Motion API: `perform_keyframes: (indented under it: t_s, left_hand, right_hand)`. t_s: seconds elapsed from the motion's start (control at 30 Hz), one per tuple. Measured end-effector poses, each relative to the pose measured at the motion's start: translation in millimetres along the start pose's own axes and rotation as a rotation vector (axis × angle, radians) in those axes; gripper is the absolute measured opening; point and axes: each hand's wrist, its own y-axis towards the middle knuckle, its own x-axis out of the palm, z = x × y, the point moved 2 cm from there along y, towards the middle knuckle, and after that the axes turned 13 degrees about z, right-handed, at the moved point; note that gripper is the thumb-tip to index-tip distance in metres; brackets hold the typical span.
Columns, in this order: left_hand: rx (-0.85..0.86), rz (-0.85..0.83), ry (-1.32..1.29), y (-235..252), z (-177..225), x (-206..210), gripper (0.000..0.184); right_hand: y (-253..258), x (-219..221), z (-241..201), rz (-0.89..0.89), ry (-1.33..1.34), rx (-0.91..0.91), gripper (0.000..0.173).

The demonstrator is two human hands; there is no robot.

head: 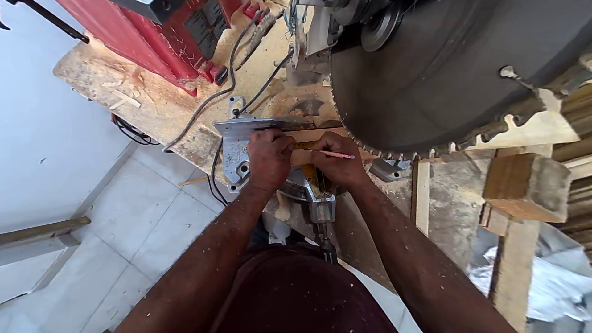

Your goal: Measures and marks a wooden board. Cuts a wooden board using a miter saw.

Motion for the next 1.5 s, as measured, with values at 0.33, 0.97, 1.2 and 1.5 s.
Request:
perform_keyframes:
  t_s: [0.33,0.97,1.2,1.5]
  left_hand:
    - [0.002,-0.006,-0.004,0.4,0.6,-0.4,0.013]
    - [0.007,0.010,-0.017,-0.9,-0.9,0.7,0.012]
    - [0.012,0.003,-0.015,0.2,-0.3,-0.1,0.013]
    - [0.013,0.012,-0.013,-0.7,-0.7,0.5,0.013]
  right_hand:
    - [0.2,2.1,6.6,-0.062,-0.049,-0.066,0.007]
    - [1.3,3.8,10.4,-0.078,-0.035,-0.084,0.009]
    - [1.4,4.2,11.5,-0.083,-0.021,-0.072,0.009]
    - [1.1,4.3,9.4,-0.074,-0.032,-0.074,0.008]
